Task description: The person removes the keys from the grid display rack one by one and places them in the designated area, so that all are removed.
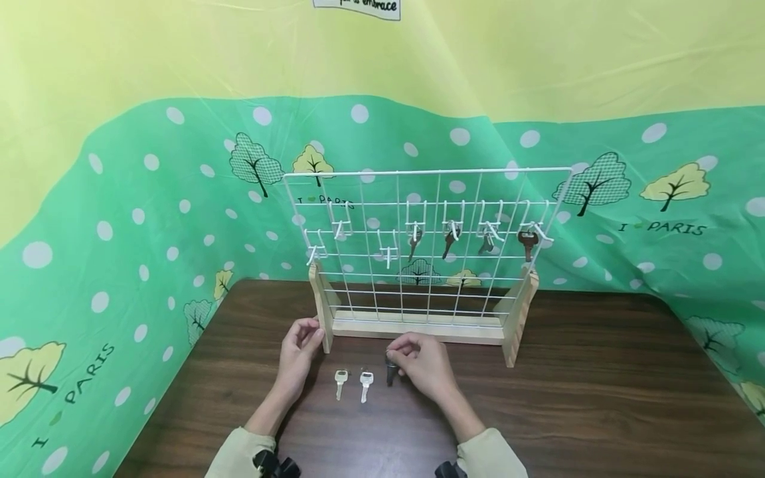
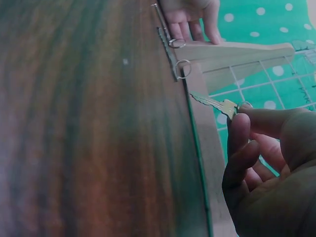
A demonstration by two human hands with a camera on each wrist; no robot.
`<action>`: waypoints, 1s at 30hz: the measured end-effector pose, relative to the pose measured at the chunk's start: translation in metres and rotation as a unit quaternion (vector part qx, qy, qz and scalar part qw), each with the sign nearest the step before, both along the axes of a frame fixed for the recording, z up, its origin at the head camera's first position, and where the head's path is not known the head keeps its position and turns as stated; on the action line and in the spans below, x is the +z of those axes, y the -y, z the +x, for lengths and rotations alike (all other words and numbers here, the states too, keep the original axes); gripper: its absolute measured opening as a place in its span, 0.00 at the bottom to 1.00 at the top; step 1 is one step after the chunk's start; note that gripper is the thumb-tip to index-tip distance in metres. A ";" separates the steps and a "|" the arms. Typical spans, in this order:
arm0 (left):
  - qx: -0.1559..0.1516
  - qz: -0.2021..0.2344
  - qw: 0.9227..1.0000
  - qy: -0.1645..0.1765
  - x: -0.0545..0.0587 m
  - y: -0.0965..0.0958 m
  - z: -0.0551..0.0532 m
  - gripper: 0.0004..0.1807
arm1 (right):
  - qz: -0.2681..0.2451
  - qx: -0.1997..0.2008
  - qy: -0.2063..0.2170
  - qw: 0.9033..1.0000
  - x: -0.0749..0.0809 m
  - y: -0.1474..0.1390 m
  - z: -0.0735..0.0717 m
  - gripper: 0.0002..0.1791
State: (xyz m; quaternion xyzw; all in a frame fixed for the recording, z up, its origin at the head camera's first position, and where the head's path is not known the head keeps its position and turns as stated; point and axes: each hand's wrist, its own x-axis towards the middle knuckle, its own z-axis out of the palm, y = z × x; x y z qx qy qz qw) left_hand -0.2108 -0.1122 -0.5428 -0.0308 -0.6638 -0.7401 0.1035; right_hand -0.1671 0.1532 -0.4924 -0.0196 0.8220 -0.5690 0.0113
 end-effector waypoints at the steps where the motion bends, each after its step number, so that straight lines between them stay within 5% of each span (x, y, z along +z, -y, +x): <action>1: 0.000 -0.002 1.000 -0.002 0.000 0.000 0.000 0.10 | 0.003 0.001 0.002 1.000 -0.001 0.000 0.000 0.02; 12: -0.002 0.002 1.000 -0.004 -0.001 -0.001 -0.001 0.11 | 0.034 0.028 0.006 0.999 -0.011 -0.005 0.001 0.02; 30: 0.002 0.006 1.000 0.002 -0.001 -0.001 0.000 0.10 | 0.123 0.047 -0.059 0.990 -0.022 -0.005 0.002 0.07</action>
